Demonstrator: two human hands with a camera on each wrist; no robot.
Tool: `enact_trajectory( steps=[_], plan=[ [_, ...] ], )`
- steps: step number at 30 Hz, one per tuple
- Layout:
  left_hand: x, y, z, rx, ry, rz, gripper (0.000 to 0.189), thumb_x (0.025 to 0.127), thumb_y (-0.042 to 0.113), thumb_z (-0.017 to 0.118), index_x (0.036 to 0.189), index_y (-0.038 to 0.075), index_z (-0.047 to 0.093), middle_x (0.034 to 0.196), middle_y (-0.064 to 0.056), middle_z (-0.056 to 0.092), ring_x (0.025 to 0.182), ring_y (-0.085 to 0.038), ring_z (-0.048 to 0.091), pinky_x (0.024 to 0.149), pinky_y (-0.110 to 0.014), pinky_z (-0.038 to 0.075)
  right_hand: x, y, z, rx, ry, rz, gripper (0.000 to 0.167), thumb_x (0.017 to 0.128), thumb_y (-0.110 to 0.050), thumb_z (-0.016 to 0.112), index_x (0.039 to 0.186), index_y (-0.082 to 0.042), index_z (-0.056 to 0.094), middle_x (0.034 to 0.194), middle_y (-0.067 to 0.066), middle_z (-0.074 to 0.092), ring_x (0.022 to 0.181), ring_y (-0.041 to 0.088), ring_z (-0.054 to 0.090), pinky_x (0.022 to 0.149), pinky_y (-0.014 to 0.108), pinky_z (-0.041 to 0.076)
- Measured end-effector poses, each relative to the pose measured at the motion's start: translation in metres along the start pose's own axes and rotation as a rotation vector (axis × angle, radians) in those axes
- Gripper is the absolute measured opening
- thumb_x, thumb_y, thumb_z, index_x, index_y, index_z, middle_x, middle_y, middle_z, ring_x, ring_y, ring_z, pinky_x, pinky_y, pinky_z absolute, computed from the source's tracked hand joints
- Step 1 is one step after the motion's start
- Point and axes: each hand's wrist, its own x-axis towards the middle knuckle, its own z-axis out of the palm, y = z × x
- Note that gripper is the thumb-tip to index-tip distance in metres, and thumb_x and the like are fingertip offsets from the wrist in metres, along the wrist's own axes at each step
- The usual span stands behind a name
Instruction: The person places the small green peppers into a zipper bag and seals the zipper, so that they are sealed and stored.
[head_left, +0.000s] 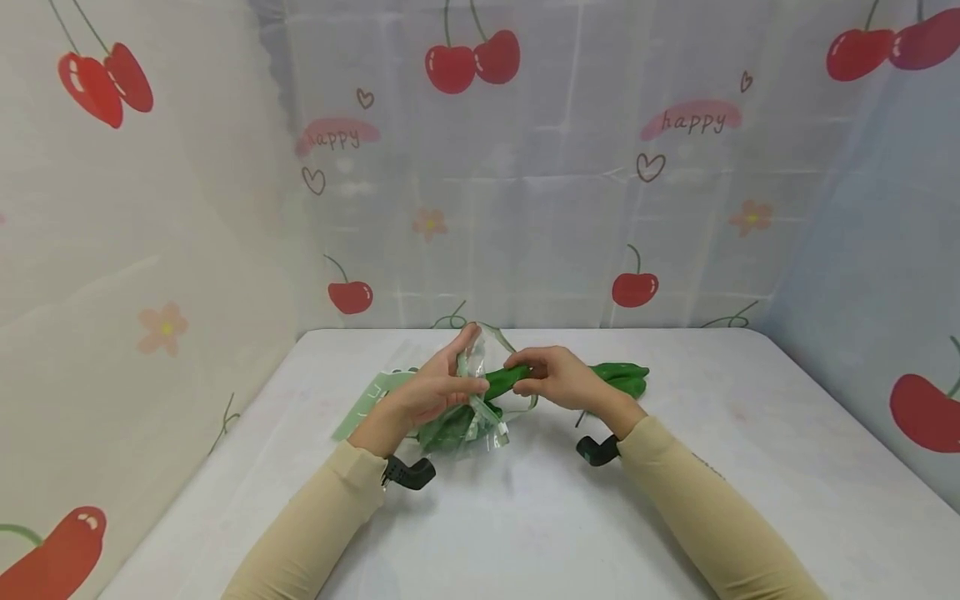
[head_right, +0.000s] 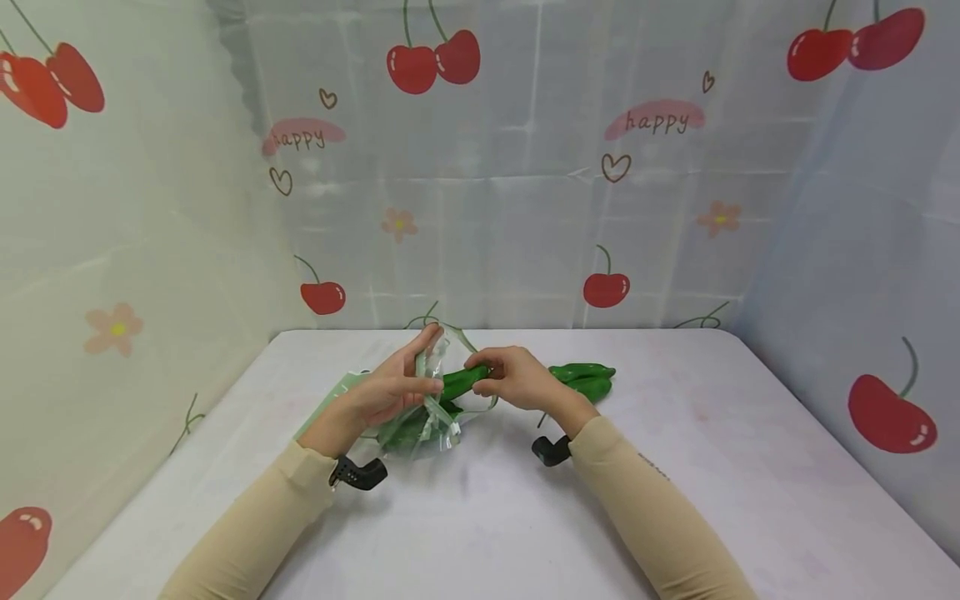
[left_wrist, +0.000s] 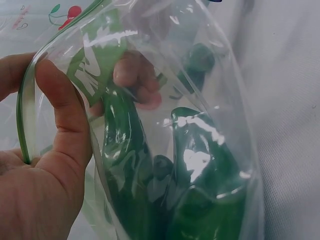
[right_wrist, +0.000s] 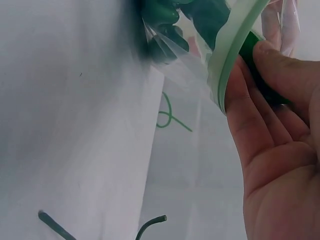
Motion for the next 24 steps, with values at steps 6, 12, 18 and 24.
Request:
enact_trajectory(
  steps=[6, 12, 18, 24],
  plan=[
    [0.0, -0.001, 0.001, -0.015, 0.004, -0.004, 0.105, 0.093, 0.0, 0.067, 0.167, 0.029, -0.001, 0.173, 0.017, -0.005, 0.12, -0.025, 0.056, 0.079, -0.026, 0.058, 0.001, 0.0, 0.004, 0.06, -0.046, 0.034, 0.038, 0.098, -0.01, 0.069, 0.135, -0.007, 0.064, 0.113, 0.011, 0.077, 0.104, 0.036, 0.074, 0.089, 0.037, 0.061],
    [-0.001, -0.002, 0.002, -0.005, 0.004, -0.002, 0.105, 0.093, -0.001, 0.067, 0.167, 0.029, -0.001, 0.173, 0.016, -0.005, 0.109, -0.017, 0.058, 0.074, -0.025, 0.056, 0.003, 0.0, 0.008, 0.035, 0.009, 0.053, 0.032, 0.097, -0.012, 0.072, 0.127, -0.005, 0.066, 0.106, 0.011, 0.079, 0.095, 0.033, 0.076, 0.08, 0.035, 0.063],
    [0.0, 0.0, 0.001, -0.015, -0.003, 0.016, 0.105, 0.094, -0.002, 0.066, 0.167, 0.027, -0.002, 0.174, 0.015, -0.005, 0.099, -0.014, 0.059, 0.071, -0.025, 0.055, 0.006, -0.003, 0.009, 0.044, 0.076, 0.03, 0.023, 0.092, -0.008, 0.077, 0.113, -0.009, 0.067, 0.099, 0.012, 0.079, 0.086, 0.032, 0.077, 0.072, 0.034, 0.062],
    [-0.001, 0.002, 0.001, -0.013, 0.004, 0.008, 0.105, 0.092, -0.001, 0.067, 0.167, 0.028, -0.001, 0.173, 0.016, -0.003, 0.111, -0.018, 0.056, 0.073, -0.025, 0.056, 0.006, -0.003, 0.011, 0.066, 0.097, 0.034, 0.017, 0.094, -0.008, 0.074, 0.111, -0.007, 0.069, 0.099, 0.023, 0.077, 0.082, 0.033, 0.076, 0.069, 0.032, 0.062]
  ],
)
